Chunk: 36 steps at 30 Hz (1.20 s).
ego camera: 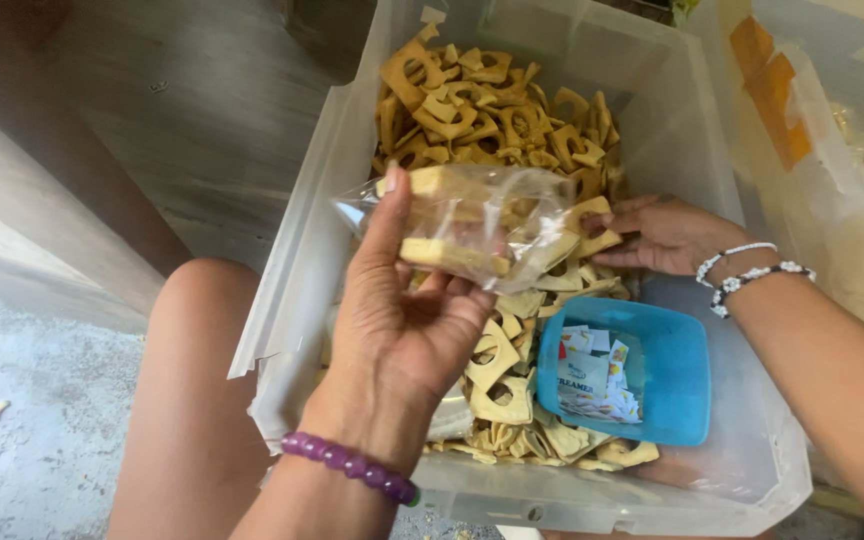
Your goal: The person packs dried, ring-shaped snacks into small clear plastic bags. They pick up the snacks from a large white container, place them into the bags, and add small white sachets from a blue container into the bags as well. The person then seals the bags and places them into a cardboard box.
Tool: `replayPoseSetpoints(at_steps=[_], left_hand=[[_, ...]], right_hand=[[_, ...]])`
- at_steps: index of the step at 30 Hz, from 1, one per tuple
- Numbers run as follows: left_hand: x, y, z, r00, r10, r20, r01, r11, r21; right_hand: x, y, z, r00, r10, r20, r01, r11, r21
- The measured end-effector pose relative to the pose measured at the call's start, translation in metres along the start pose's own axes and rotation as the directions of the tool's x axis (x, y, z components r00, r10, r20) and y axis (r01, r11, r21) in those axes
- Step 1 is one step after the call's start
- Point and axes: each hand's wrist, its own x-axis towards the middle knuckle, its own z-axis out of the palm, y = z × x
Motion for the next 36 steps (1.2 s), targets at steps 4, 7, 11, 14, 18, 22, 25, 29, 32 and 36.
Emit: replayPoseSetpoints(at_steps=[4, 7, 11, 14, 18, 22, 25, 29, 32, 36], left_hand=[[-0.003, 0.002, -0.003, 0.999, -0.005, -0.036, 0.003, 0.999, -0.048], [-0.004, 0.000, -0.002, 1.000, 0.003, -0.031, -0.004, 1.000, -0.026], [-0.004, -0.001, 0.003, 0.999, 0.016, -0.041, -0.016, 1.000, 0.004], [-0.003, 0.000, 0.006, 1.000, 0.016, -0.015, -0.016, 1.000, 0.022], [-0.004, 0.003, 0.007, 0.999, 0.022, 0.037, -0.025, 0.998, 0.063], [-0.011, 0.006, 0.007, 0.999, 0.048, -0.003, -0.048, 0.998, 0.036], [-0.014, 0.007, 0.006, 0.998, 0.050, -0.042, -0.050, 0.999, 0.010], [-0.011, 0.006, 0.007, 0.997, 0.043, -0.064, -0.043, 0.999, 0.009], [-0.006, 0.009, 0.009, 1.000, 0.015, 0.010, -0.015, 0.999, -0.035], [0.002, 0.012, 0.010, 1.000, -0.019, 0.017, 0.020, 0.997, -0.081]], right_hand=[[-0.008, 0.002, -0.017, 0.955, -0.193, -0.224, 0.154, 0.971, -0.183], [-0.022, -0.006, -0.018, 0.953, -0.205, -0.221, 0.178, 0.974, -0.138], [-0.028, -0.009, -0.013, 0.965, -0.207, -0.160, 0.196, 0.977, -0.082], [-0.026, -0.006, -0.007, 0.963, -0.220, -0.155, 0.215, 0.975, -0.046], [-0.013, 0.007, 0.014, 0.959, -0.264, -0.106, 0.255, 0.962, -0.095], [-0.010, 0.015, 0.032, 0.932, -0.361, -0.028, 0.288, 0.786, -0.547], [-0.015, 0.008, 0.047, 0.716, -0.688, 0.120, 0.473, 0.352, -0.808], [-0.025, -0.004, 0.078, 0.941, -0.333, -0.054, 0.130, 0.505, -0.853], [-0.034, -0.007, 0.079, 0.862, -0.507, -0.012, 0.205, 0.371, -0.906], [-0.068, -0.038, 0.062, 0.812, -0.558, -0.175, 0.297, 0.652, -0.698]])
